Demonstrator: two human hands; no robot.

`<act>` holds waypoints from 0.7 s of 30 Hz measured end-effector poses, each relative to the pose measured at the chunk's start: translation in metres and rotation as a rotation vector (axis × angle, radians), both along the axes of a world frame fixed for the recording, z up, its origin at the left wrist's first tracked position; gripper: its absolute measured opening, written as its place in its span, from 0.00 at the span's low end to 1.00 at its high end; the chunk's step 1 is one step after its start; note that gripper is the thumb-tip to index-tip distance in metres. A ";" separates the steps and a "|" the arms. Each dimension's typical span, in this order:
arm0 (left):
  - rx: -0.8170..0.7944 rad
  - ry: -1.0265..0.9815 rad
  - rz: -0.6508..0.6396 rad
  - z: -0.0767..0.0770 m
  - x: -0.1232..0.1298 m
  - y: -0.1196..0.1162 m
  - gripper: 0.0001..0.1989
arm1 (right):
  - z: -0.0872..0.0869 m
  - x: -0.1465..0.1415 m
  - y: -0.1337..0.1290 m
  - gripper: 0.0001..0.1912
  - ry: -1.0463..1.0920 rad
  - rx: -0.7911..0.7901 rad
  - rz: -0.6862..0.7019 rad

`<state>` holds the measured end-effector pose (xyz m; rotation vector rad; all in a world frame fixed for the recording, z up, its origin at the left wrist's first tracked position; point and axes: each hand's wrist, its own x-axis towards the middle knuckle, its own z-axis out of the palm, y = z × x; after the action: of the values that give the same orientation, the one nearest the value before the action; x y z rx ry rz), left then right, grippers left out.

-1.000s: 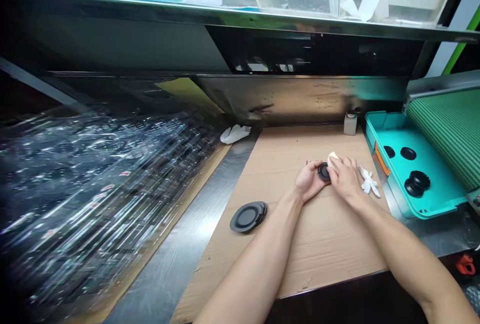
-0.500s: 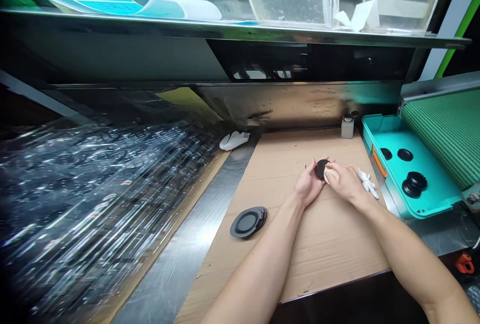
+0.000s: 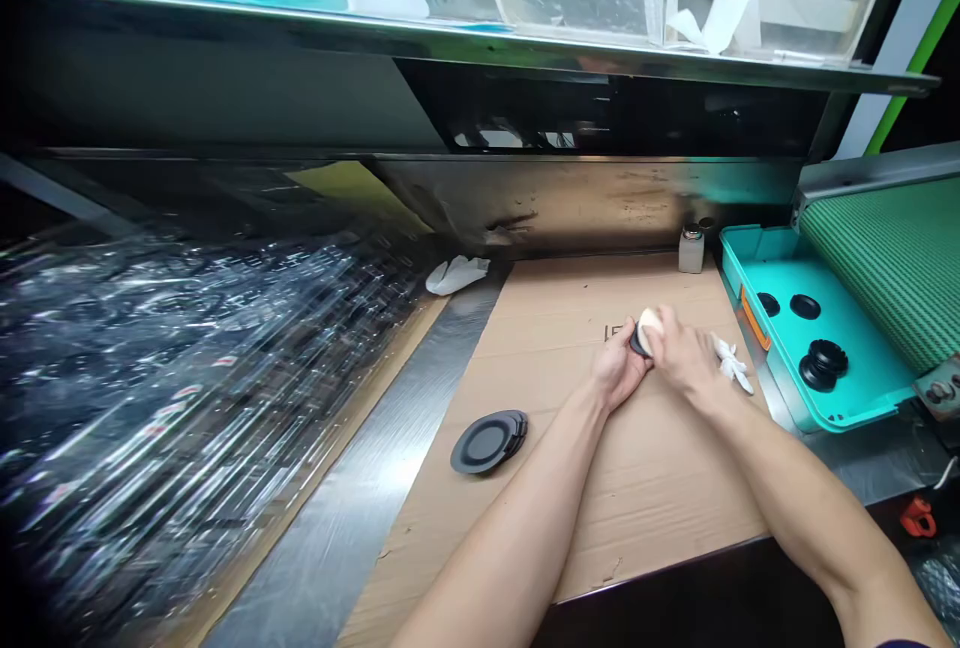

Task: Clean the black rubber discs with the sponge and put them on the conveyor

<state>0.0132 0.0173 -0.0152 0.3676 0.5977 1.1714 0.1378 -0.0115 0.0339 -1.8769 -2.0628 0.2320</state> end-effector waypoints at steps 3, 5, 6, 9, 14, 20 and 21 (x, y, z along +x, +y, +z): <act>-0.007 0.001 0.018 -0.003 0.002 0.001 0.19 | 0.006 -0.012 0.001 0.29 -0.126 -0.078 -0.059; -0.010 0.025 0.030 -0.003 0.002 0.001 0.19 | 0.007 -0.013 0.003 0.30 -0.148 -0.114 -0.101; -0.009 0.033 0.031 -0.003 0.002 0.001 0.18 | 0.007 -0.011 0.004 0.31 -0.147 -0.123 -0.105; -0.005 0.048 0.022 -0.003 0.001 -0.002 0.19 | 0.004 -0.005 0.006 0.31 -0.124 -0.131 -0.110; 0.003 0.045 0.014 -0.001 0.001 -0.003 0.19 | -0.002 -0.003 0.006 0.29 -0.052 -0.101 -0.125; -0.002 0.004 0.001 0.000 -0.001 -0.002 0.18 | -0.006 -0.014 -0.003 0.28 0.032 -0.056 -0.133; -0.005 -0.011 -0.022 0.000 -0.002 -0.002 0.19 | -0.008 -0.016 -0.004 0.27 0.026 -0.056 -0.090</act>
<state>0.0113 0.0151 -0.0150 0.3626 0.5852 1.1504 0.1220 -0.0151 0.0264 -1.9832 -1.9693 0.2924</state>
